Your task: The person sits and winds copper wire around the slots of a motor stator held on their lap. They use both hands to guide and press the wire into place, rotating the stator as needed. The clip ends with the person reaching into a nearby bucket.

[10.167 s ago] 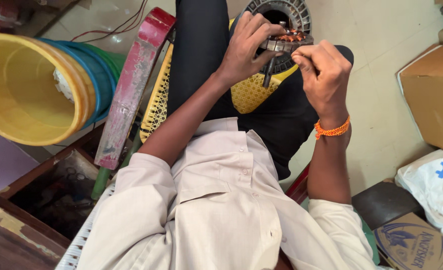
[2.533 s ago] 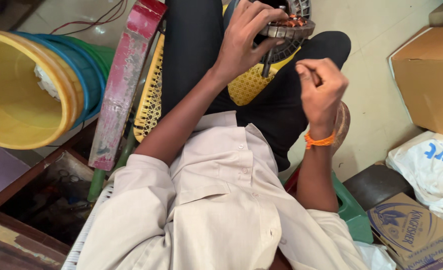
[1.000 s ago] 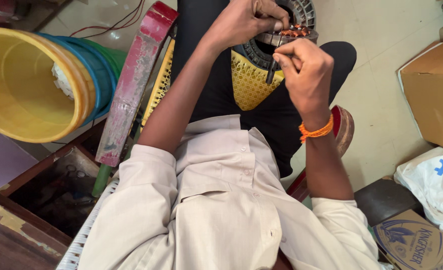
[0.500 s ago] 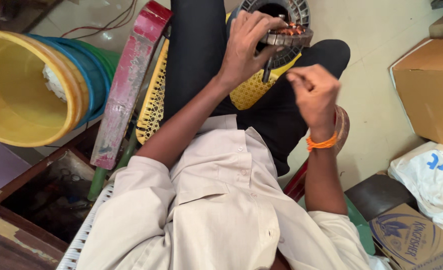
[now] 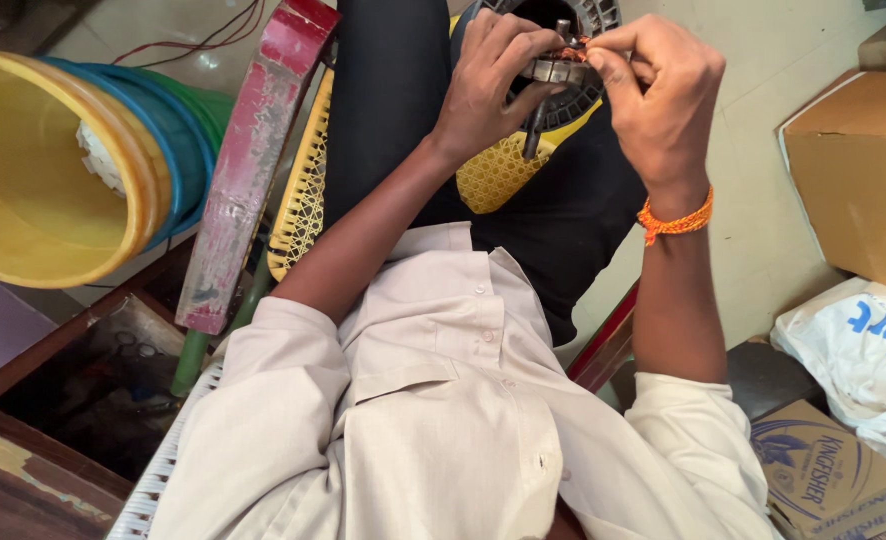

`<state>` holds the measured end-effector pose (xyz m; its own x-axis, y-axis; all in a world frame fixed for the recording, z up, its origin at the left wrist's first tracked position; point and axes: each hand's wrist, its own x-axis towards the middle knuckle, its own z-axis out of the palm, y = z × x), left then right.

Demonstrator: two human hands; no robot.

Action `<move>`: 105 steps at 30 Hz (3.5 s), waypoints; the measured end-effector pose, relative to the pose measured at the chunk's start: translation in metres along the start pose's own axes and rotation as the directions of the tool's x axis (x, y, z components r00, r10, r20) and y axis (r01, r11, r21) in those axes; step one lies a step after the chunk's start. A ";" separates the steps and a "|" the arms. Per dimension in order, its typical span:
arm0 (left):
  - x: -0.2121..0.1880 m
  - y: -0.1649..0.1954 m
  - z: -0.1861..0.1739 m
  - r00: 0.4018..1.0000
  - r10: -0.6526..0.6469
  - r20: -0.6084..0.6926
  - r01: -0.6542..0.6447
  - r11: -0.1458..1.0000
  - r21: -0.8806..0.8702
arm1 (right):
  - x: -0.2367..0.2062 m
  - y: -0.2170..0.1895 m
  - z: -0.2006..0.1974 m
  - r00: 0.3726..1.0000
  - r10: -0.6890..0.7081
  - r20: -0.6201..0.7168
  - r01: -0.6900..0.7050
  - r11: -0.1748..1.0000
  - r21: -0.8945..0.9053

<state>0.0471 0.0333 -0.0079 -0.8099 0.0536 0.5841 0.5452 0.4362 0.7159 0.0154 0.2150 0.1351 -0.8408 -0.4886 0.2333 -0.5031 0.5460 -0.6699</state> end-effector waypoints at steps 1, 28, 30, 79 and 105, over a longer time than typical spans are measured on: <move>0.000 -0.001 0.000 1.000 -0.003 0.006 0.003 1.000 0.000 | 0.002 0.002 -0.001 0.999 0.039 0.013 -0.039 0.999 0.002; 0.046 -0.037 -0.012 0.823 -0.293 0.487 0.515 0.747 -0.420 | -0.008 -0.015 0.005 0.999 0.030 0.042 -0.031 0.999 0.021; 0.049 -0.036 -0.016 0.789 -0.317 0.526 0.560 0.724 -0.404 | -0.012 -0.022 0.009 0.999 0.041 0.033 -0.042 0.998 0.046; 0.018 0.012 -0.007 0.994 -0.015 0.109 0.023 0.998 -0.066 | -0.093 0.044 -0.020 0.930 0.261 0.259 -0.256 0.965 -0.051; 0.028 0.015 -0.008 0.997 0.034 0.076 -0.030 0.999 -0.042 | -0.147 0.062 -0.131 0.494 0.808 0.322 -0.733 0.586 -0.345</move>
<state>0.0343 0.0342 0.0220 -0.8053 0.1365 0.5769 0.5781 0.3964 0.7132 0.0818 0.4102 0.1513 -0.7570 -0.0196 -0.6531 0.2527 0.9129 -0.3204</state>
